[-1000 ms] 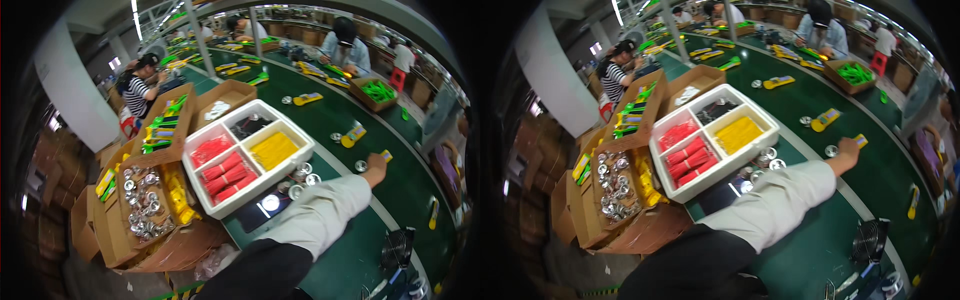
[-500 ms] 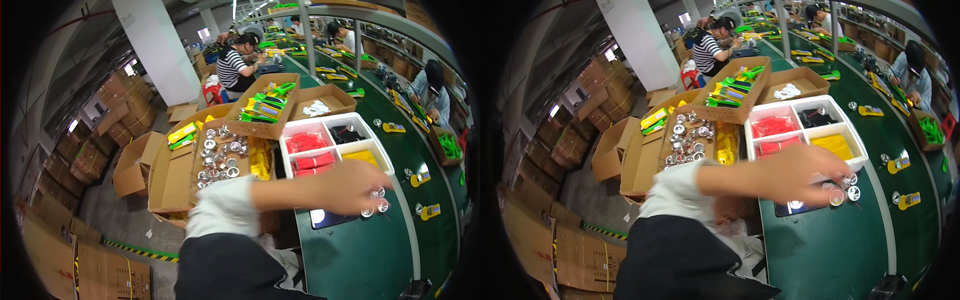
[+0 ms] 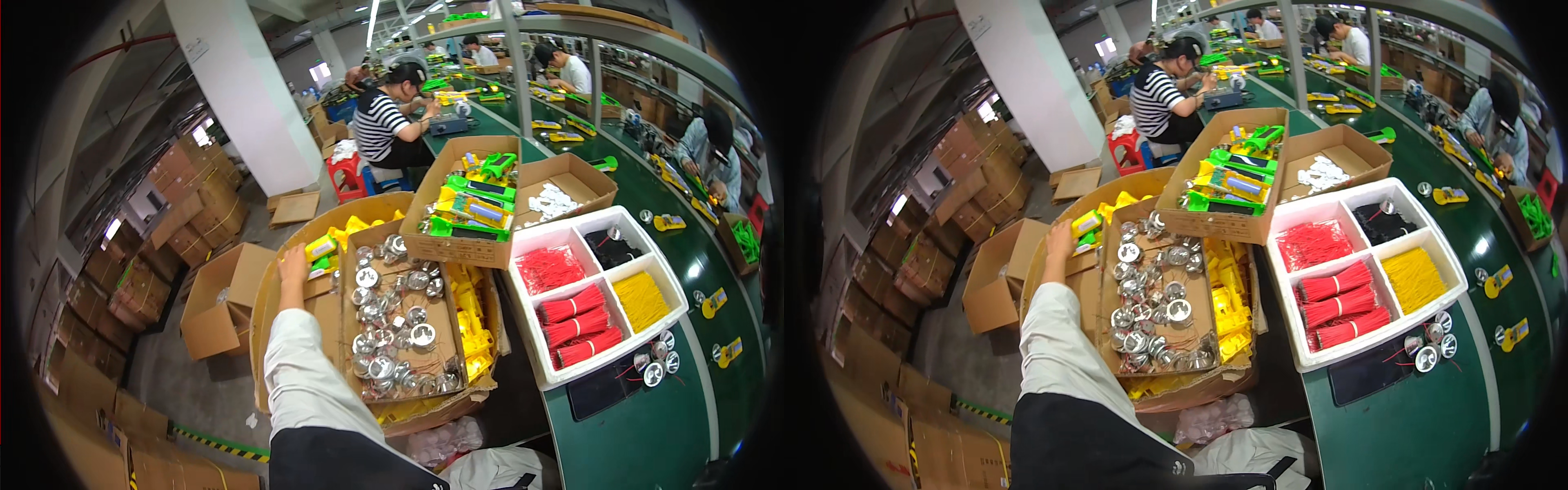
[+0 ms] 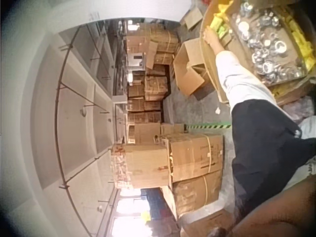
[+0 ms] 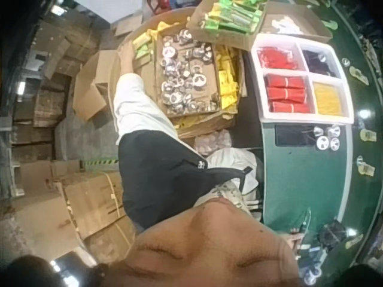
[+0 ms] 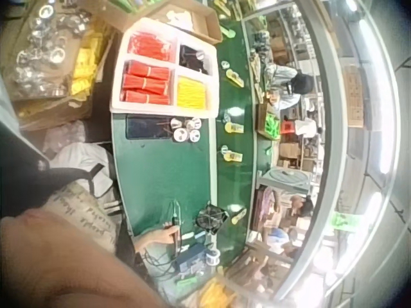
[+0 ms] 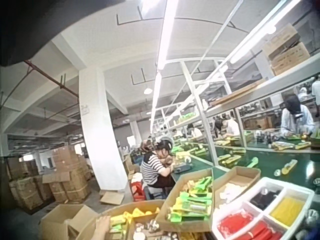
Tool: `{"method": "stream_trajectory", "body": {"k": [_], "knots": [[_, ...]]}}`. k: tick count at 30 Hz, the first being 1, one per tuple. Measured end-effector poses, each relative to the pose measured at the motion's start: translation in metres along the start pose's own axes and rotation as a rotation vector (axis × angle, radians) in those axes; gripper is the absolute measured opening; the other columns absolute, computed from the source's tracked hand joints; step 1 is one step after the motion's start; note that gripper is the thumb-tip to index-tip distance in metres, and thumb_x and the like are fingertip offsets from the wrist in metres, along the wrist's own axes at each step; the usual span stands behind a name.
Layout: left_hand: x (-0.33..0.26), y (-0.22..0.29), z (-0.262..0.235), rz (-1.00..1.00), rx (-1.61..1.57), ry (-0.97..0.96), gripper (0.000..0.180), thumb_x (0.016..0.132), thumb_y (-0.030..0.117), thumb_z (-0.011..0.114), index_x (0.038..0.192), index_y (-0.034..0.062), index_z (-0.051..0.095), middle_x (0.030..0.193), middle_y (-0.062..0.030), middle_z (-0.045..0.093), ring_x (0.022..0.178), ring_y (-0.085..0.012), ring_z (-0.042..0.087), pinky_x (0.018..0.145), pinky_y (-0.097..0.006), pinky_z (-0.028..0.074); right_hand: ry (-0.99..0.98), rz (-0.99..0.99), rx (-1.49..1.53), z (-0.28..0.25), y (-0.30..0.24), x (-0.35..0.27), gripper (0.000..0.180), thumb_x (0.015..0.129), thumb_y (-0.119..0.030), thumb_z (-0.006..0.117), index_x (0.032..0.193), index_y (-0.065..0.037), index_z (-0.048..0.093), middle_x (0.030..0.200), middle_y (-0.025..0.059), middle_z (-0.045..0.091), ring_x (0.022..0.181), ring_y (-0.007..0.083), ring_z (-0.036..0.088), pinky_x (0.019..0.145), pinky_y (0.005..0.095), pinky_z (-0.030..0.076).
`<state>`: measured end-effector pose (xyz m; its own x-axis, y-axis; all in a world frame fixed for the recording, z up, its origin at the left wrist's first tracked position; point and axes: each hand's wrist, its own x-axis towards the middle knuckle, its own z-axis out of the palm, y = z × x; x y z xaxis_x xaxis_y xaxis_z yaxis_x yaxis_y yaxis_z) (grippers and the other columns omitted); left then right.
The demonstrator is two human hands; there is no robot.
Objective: The person solders wires to circuit boards inside flashlight casings using a soldering iron, places assembled casings onto a conveyor belt, and takes flashlight parts and casings from boxes to solder additional wire connections.
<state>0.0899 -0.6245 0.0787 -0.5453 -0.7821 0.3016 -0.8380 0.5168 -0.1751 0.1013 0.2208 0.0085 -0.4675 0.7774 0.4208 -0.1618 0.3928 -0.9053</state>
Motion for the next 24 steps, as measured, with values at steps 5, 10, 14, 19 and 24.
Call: {"method": "stream_trajectory", "body": {"k": [5, 10, 14, 19, 24], "knots": [[0.012, 0.006, -0.005, 0.057, -0.207, 0.249, 0.045, 0.063, 0.026, 0.072, 0.101, 0.0095, 0.054, 0.086, -0.0140, 0.061, 0.080, -0.0319, 0.059, 0.068, -0.041, 0.047, 0.014, 0.299, 0.321, 0.035, 0.036, 0.022, 0.025, 0.086, -0.018, 0.053, 0.102, 0.001, 0.053, 0.088, 0.0076, 0.057, 0.073, 0.0097, 0.052, 0.064, 0.0190, 0.041], [-0.034, 0.049, -0.095, 0.515, -0.398, 0.611, 0.048, 0.067, 0.003, 0.065, 0.112, 0.0009, 0.049, 0.099, -0.0171, 0.055, 0.091, -0.0335, 0.052, 0.078, -0.040, 0.042, -0.285, 0.867, 0.833, 0.110, 0.043, 0.059, 0.016, 0.085, -0.016, 0.056, 0.096, -0.004, 0.057, 0.083, 0.0050, 0.061, 0.076, 0.0111, 0.058, 0.062, 0.0184, 0.045], [-0.085, 0.152, -0.165, 0.784, -0.524, 0.801, 0.049, 0.068, 0.000, 0.064, 0.115, 0.0018, 0.049, 0.102, -0.0149, 0.052, 0.094, -0.0319, 0.051, 0.082, -0.040, 0.040, -0.292, 1.136, 0.970, 0.140, 0.076, 0.101, 0.014, 0.081, -0.009, 0.060, 0.090, 0.001, 0.056, 0.083, 0.0112, 0.061, 0.075, 0.0193, 0.062, 0.064, 0.0231, 0.054], [-0.179, 0.285, -0.220, 1.405, -0.664, 0.943, 0.033, 0.062, 0.006, 0.064, 0.095, 0.0078, 0.062, 0.089, -0.0069, 0.052, 0.085, -0.0237, 0.050, 0.078, -0.039, 0.041, -0.212, 1.235, 0.838, 0.158, 0.069, 0.129, 0.015, 0.083, -0.010, 0.056, 0.092, 0.001, 0.054, 0.089, 0.0143, 0.059, 0.081, 0.0244, 0.062, 0.069, 0.0293, 0.056], [-0.270, 0.367, -0.227, 1.964, -0.910, 0.807, 0.024, 0.071, 0.014, 0.061, 0.095, 0.0182, 0.061, 0.088, 0.0008, 0.051, 0.085, -0.0150, 0.050, 0.083, -0.036, 0.041, -0.262, 1.354, 0.694, 0.165, 0.068, 0.136, 0.023, 0.087, -0.016, 0.050, 0.099, 0.003, 0.050, 0.094, 0.0190, 0.059, 0.081, 0.0266, 0.062, 0.071, 0.0330, 0.055]]}}
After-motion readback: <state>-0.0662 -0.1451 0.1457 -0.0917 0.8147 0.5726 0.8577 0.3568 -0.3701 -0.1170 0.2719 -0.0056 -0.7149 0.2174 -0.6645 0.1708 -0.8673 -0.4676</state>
